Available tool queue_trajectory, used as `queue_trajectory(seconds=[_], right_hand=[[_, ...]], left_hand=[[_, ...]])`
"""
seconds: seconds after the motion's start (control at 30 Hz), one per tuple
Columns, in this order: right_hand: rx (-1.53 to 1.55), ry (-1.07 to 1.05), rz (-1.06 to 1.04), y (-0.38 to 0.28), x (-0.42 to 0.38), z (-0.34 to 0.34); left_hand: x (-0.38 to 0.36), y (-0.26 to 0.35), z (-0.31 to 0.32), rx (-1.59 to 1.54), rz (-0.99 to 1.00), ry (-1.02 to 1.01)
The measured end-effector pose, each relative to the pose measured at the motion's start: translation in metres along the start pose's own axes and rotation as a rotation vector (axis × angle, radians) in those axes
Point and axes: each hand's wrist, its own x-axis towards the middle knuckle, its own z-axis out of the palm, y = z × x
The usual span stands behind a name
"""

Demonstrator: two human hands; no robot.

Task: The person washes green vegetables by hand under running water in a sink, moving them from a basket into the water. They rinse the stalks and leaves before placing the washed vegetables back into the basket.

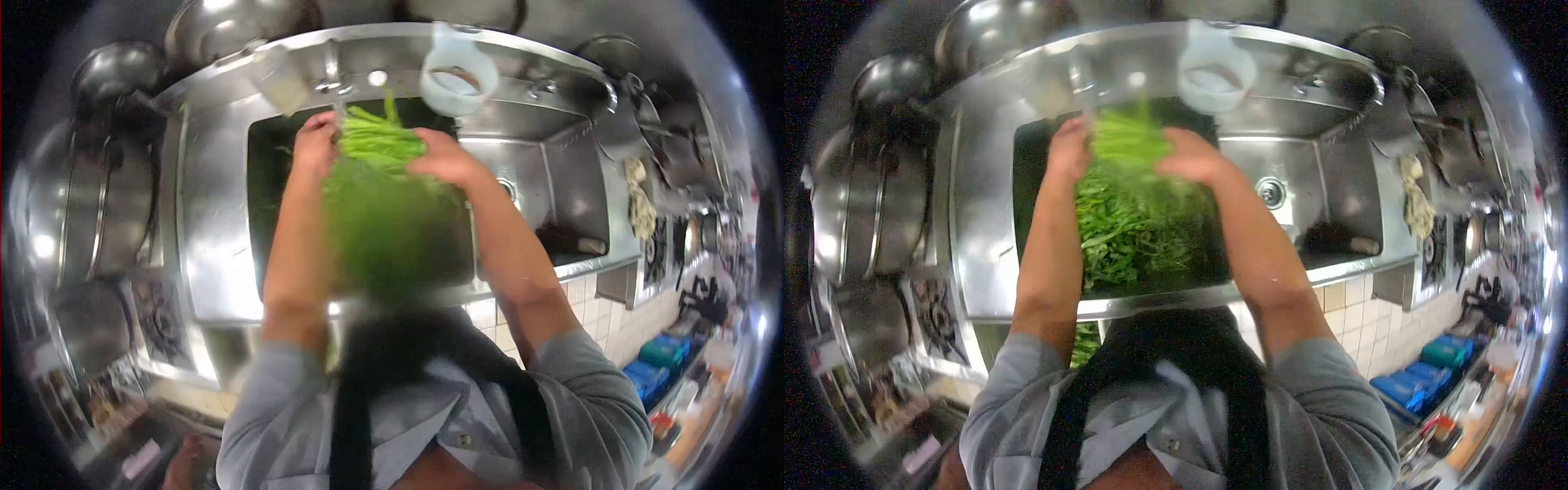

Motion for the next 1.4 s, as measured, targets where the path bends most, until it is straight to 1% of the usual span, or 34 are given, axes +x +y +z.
queue_trajectory(seconds=[0.03, 0.07, 0.1, 0.13, 0.17, 0.2, 0.23, 0.27, 0.33, 0.37, 0.4, 0.47, 0.5, 0.53, 0.57, 0.6, 0.63, 0.67, 0.73, 0.8, 0.83, 0.87, 0.93, 0.97, 1.0, 1.07, 1.1, 1.13, 1.2, 1.23, 1.27, 1.33, 1.37, 1.4], right_hand=[[0.002, -0.029, -0.016, -0.001, 0.002, 0.002], [0.107, -0.09, -0.004, -0.002, 0.004, 0.003], [0.213, -0.15, 0.014, -0.003, 0.005, 0.004], [0.212, -0.172, 0.005, -0.002, 0.005, 0.005], [0.239, -0.187, 0.007, -0.002, 0.006, 0.006], [0.267, -0.2, 0.012, -0.002, 0.007, 0.006], [0.266, -0.216, 0.005, 0.0, 0.007, 0.007], [0.305, -0.22, 0.012, 0.002, 0.007, 0.005], [0.383, -0.227, 0.032, 0.007, 0.007, 0.004], [0.323, -0.157, -0.002, 0.012, 0.009, 0.01], [0.323, -0.164, -0.005, 0.01, 0.009, 0.009], [0.402, -0.237, 0.008, 0.003, 0.004, 0.003], [0.398, -0.243, 0.009, 0.005, 0.002, 0.0], [0.39, -0.198, 0.007, 0.007, 0.0, -0.004], [0.381, -0.152, 0.003, 0.008, 0.0, -0.006], [0.381, -0.153, 0.0, 0.009, 0.001, -0.005], [0.365, -0.066, 0.005, 0.013, 0.002, -0.002], [0.35, 0.021, 0.009, 0.016, 0.004, 0.002], [0.372, 0.053, -0.016, 0.008, 0.007, 0.017], [0.278, 0.12, 0.009, -0.007, 0.005, 0.035], [0.15, 0.111, 0.003, -0.007, 0.007, 0.047], [0.149, 0.102, 0.0, -0.005, 0.007, 0.054], [-0.001, 0.013, -0.021, -0.019, -0.004, 0.063], [-0.012, 0.01, -0.156, -0.014, -0.005, 0.065], [-0.011, 0.002, -0.161, -0.018, -0.003, 0.059], [-0.132, -0.139, -0.025, -0.031, 0.003, 0.038], [-0.13, -0.057, 0.003, -0.025, 0.013, 0.035], [-0.08, 0.049, -0.045, -0.026, 0.021, 0.033], [-0.068, 0.169, -0.013, -0.034, 0.037, 0.035], [-0.09, 0.194, -0.066, -0.033, 0.046, 0.043], [-0.089, 0.188, -0.067, -0.031, 0.052, 0.048], [-0.06, 0.074, -0.108, -0.039, 0.058, 0.059], [-0.101, 0.133, -0.137, -0.042, 0.058, 0.064], [-0.102, 0.125, -0.142, -0.044, 0.06, 0.068]], left_hand=[[0.005, -0.003, -0.001, -0.016, -0.035, -0.003], [-0.013, 0.011, 0.011, -0.214, -0.113, -0.129], [-0.019, 0.014, 0.018, -0.111, -0.162, -0.225], [-0.019, 0.015, 0.017, -0.006, -0.212, -0.321], [-0.007, 0.007, 0.008, -0.012, -0.21, -0.3], [0.014, -0.011, -0.002, -0.088, -0.16, -0.266], [0.014, -0.01, -0.005, -0.162, -0.11, -0.234], [0.011, -0.011, -0.008, -0.167, -0.108, -0.221], [-0.029, 0.017, 0.013, -0.195, -0.166, -0.181], [-0.028, 0.014, 0.016, -0.226, -0.265, -0.317], [-0.021, 0.008, 0.012, -0.228, -0.263, -0.309], [-0.004, -0.003, 0.006, 0.081, 0.012, -0.239], [-0.005, 0.003, 0.0, 0.206, -0.025, -0.101], [0.004, -0.007, -0.012, 0.202, -0.027, -0.097], [0.018, -0.024, -0.026, 0.194, -0.005, 0.008], [0.032, -0.048, -0.04, 0.188, 0.019, 0.112], [0.043, -0.079, -0.053, 0.181, 0.093, 0.048], [0.029, -0.072, -0.045, 0.183, 0.096, 0.051], [-0.026, -0.05, -0.008, -0.059, -0.25, -0.159], [-0.051, -0.038, 0.02, -0.186, -0.153, -0.384], [-0.059, -0.037, 0.028, -0.355, -0.142, -0.345], [-0.054, -0.04, 0.03, -0.359, -0.141, -0.336], [-0.045, -0.041, 0.03, -0.402, -0.168, -0.237], [-0.043, -0.042, 0.026, -0.385, -0.074, -0.135], [-0.043, -0.043, 0.02, -0.388, -0.072, -0.125], [-0.042, -0.047, 0.011, -0.238, -0.091, 0.037], [-0.029, -0.064, 0.002, -0.24, -0.134, 0.044], [-0.042, -0.052, 0.003, -0.242, -0.137, 0.05], [-0.071, -0.026, 0.005, -0.208, -0.028, -0.01], [-0.077, -0.022, 0.005, -0.21, -0.027, -0.004], [-0.081, -0.02, 0.007, -0.207, -0.003, -0.018], [-0.085, -0.02, 0.005, -0.207, 0.022, -0.027], [-0.087, -0.02, 0.004, -0.197, 0.005, -0.031], [-0.087, -0.021, 0.002, -0.187, -0.011, -0.035]])
